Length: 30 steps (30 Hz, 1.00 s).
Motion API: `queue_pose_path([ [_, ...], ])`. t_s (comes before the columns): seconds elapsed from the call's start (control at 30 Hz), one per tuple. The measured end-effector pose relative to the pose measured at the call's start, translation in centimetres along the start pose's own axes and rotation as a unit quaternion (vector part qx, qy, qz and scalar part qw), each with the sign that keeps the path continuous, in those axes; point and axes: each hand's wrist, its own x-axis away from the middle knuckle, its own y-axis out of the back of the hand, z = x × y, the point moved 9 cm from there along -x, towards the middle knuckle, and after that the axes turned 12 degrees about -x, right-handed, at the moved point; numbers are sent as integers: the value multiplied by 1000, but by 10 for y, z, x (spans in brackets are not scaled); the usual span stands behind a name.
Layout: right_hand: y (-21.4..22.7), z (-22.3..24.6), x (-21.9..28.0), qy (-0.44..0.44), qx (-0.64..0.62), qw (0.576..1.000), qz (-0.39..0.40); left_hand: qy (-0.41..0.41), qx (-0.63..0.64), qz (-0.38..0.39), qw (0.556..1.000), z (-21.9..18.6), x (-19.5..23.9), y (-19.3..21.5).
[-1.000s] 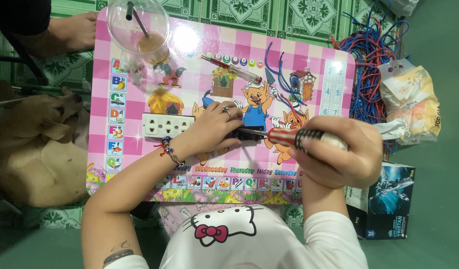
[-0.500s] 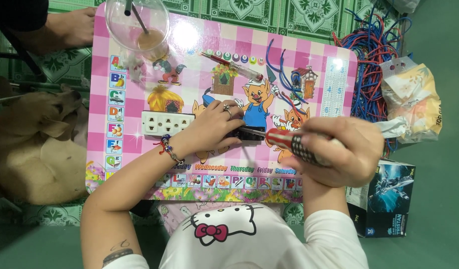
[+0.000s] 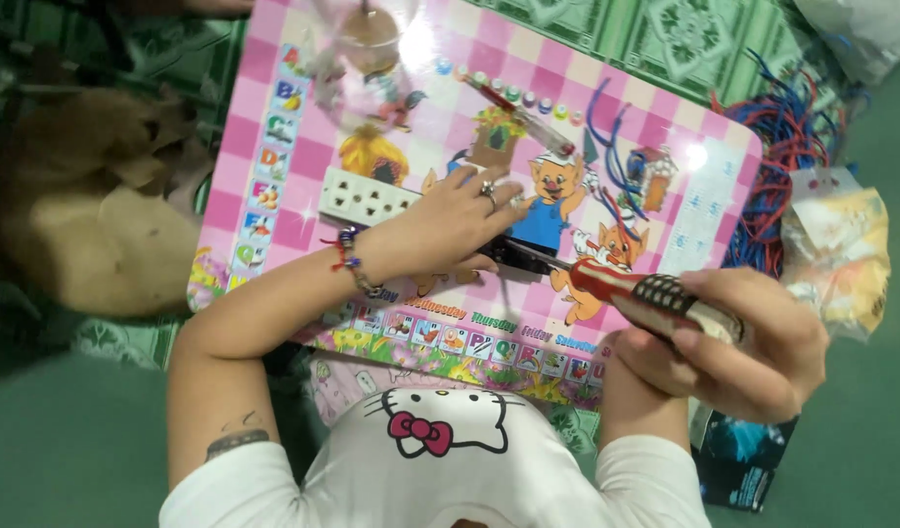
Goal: The person uses a screwdriver to tighten screws on a small black electrical component while holding it with their other hand. They repeatedly adjust the component and continue tightening the screws.
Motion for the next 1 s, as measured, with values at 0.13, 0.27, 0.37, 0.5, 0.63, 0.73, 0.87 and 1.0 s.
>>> queue_pose_path([
  [0.13,-1,-1,7,8,-18,1000,14,123,149,45,980,62,55,97],
  [0.27,2,2,12,-1,18,1000,-1,284,77,-128,947,143,189,136],
  [0.37,-2,3,9,23,19,999,35,415,-9,-162,895,186,327,64],
  [0.5,-4,-1,7,22,-13,995,95,673,-116,-43,730,209,507,-61],
  [0.63,-4,-1,5,54,-26,995,78,799,-147,61,580,188,556,-98],
  [0.73,-5,-1,4,61,-18,996,68,820,-132,65,553,194,567,-108],
  [0.87,-7,1,-1,50,20,997,63,874,-189,30,447,192,587,-104],
  [1.0,-10,-2,-9,55,18,998,27,774,-285,66,561,201,579,-115],
])
